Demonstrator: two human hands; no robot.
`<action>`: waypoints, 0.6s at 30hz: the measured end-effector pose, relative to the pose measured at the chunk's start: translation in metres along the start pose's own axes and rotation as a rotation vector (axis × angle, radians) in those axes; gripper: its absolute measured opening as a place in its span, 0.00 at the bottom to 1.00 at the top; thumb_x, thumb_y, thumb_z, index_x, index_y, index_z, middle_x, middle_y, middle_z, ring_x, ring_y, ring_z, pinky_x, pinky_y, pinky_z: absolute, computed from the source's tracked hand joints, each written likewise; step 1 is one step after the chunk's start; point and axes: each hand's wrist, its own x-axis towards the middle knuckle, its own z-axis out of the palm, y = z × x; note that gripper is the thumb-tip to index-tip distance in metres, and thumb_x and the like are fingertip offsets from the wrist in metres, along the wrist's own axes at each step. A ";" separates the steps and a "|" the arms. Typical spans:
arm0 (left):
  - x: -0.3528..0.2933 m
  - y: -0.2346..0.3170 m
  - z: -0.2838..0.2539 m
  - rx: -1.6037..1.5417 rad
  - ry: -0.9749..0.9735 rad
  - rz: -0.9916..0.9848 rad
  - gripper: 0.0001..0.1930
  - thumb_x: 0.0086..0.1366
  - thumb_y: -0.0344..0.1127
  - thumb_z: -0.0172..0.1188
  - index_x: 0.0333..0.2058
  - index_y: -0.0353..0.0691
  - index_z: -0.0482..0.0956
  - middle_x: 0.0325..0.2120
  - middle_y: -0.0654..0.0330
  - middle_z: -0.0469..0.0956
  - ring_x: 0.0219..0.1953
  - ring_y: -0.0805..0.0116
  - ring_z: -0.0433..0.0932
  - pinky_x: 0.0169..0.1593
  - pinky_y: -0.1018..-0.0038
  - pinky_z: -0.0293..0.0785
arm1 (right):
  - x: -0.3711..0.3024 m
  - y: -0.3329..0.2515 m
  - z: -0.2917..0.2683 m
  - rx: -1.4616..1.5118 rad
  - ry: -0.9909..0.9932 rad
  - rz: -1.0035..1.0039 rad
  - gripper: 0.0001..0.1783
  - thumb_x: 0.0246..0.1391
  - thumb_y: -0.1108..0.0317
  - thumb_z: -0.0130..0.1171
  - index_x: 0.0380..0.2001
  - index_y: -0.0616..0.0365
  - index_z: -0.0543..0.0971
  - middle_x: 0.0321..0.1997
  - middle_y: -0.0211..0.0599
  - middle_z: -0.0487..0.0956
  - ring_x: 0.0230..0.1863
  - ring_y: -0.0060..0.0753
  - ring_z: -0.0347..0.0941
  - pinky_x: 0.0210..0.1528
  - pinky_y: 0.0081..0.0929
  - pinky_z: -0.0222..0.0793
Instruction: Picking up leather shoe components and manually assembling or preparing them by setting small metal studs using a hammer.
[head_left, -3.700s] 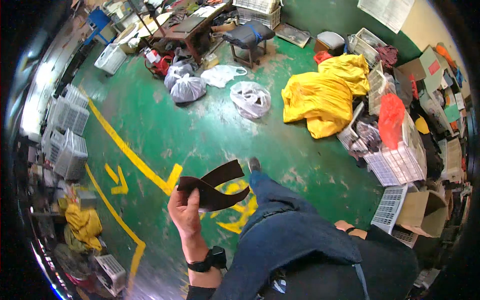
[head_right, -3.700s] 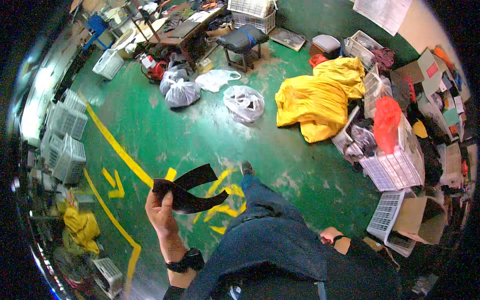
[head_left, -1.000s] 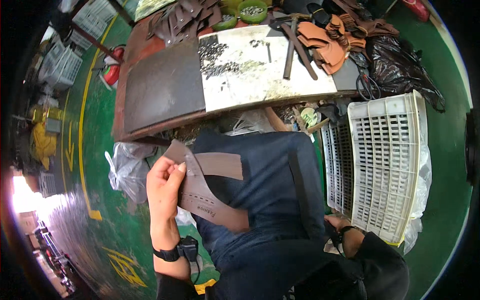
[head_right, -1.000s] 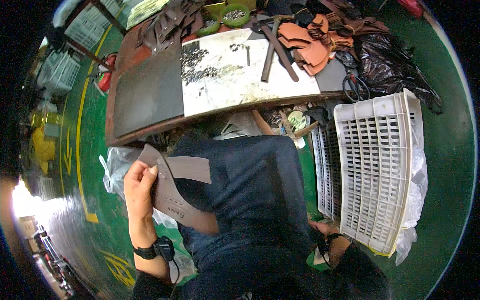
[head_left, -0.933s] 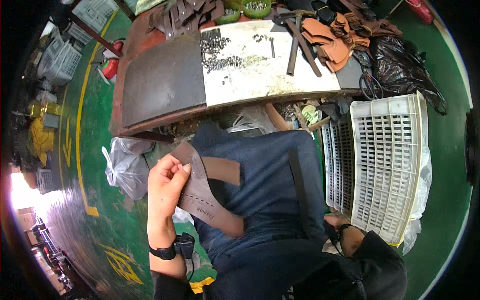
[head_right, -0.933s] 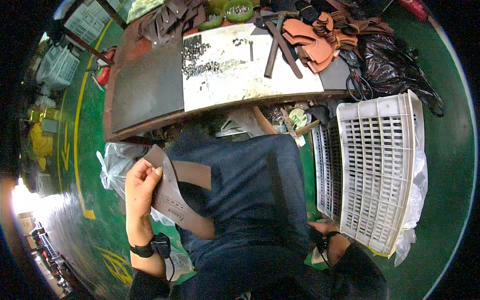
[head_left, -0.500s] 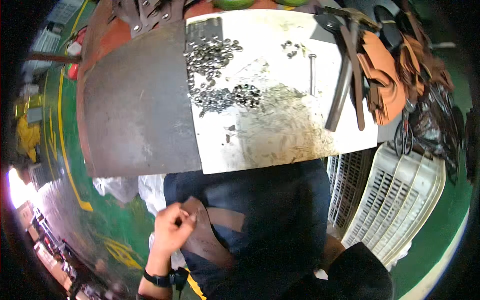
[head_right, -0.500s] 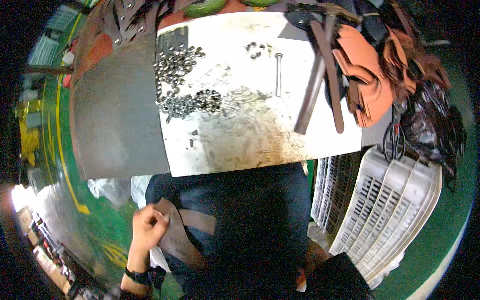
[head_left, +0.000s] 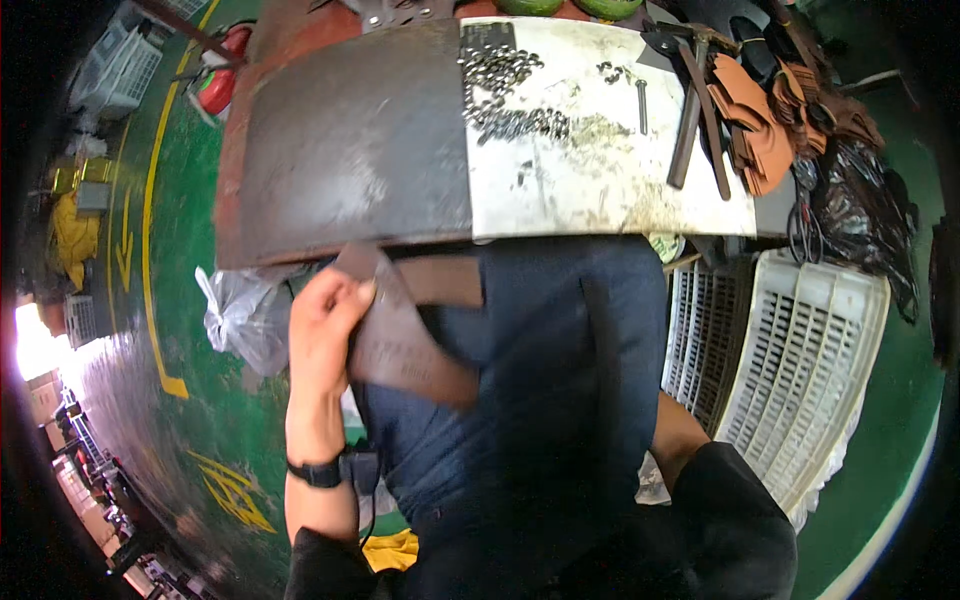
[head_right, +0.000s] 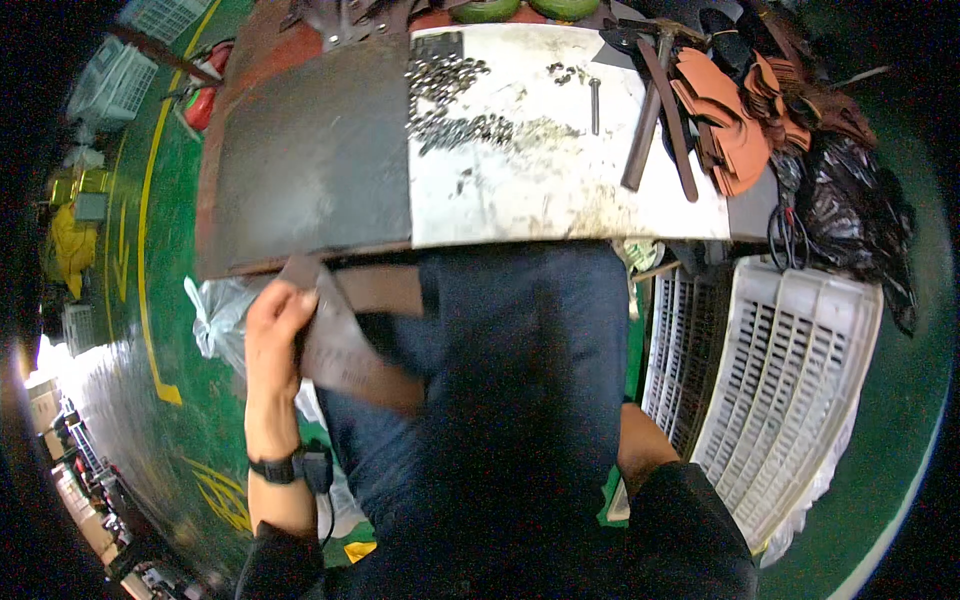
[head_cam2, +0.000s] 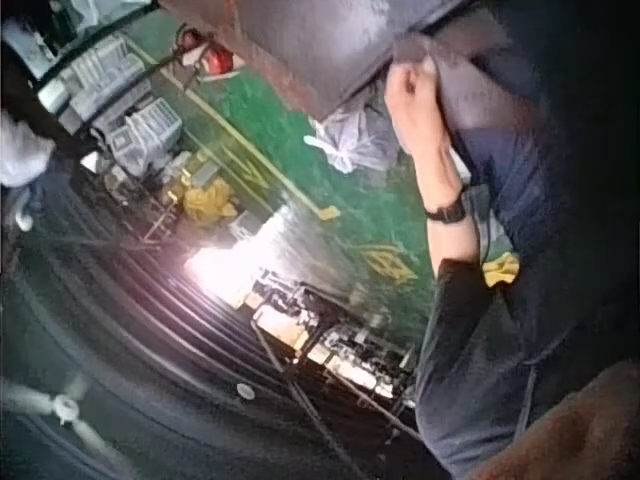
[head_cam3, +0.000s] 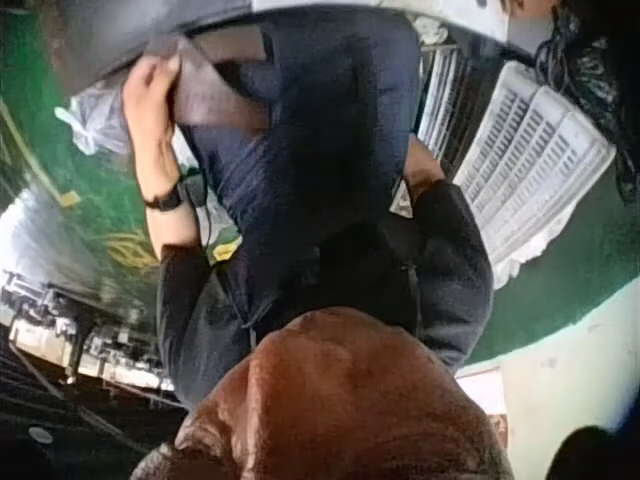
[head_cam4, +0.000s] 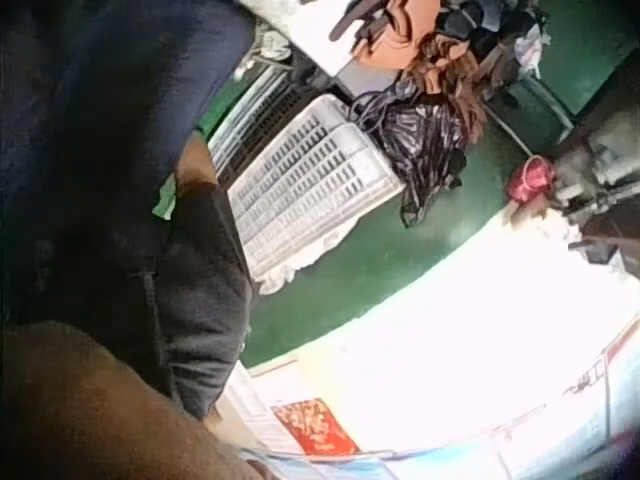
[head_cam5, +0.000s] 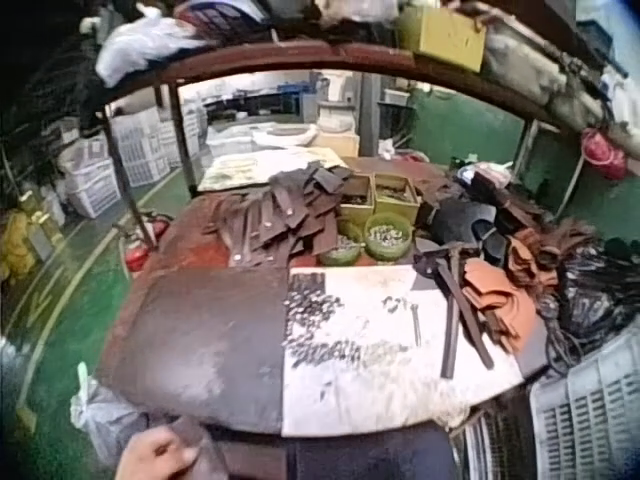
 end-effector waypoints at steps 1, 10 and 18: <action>0.000 0.005 0.006 -0.204 0.003 -0.062 0.05 0.61 0.30 0.62 0.28 0.40 0.75 0.23 0.73 0.70 0.26 0.84 0.65 0.32 0.83 0.60 | -0.004 -0.011 -0.002 -0.019 0.022 -0.047 0.30 0.57 0.48 0.55 0.56 0.57 0.76 0.57 0.41 0.77 0.57 0.38 0.72 0.60 0.33 0.63; -0.013 -0.040 -0.003 -0.285 -0.183 0.019 0.05 0.60 0.32 0.64 0.31 0.40 0.77 0.24 0.72 0.73 0.26 0.83 0.67 0.31 0.83 0.62 | -0.084 -0.226 -0.102 -0.367 0.525 -0.281 0.14 0.56 0.63 0.54 0.41 0.57 0.81 0.39 0.48 0.81 0.44 0.50 0.78 0.47 0.38 0.73; -0.014 -0.007 0.021 -0.210 -0.351 0.080 0.04 0.61 0.32 0.61 0.30 0.41 0.76 0.22 0.72 0.70 0.24 0.83 0.64 0.30 0.82 0.59 | -0.048 -0.372 -0.109 0.039 0.522 -0.808 0.12 0.54 0.69 0.58 0.41 0.62 0.81 0.38 0.39 0.82 0.40 0.27 0.78 0.44 0.26 0.73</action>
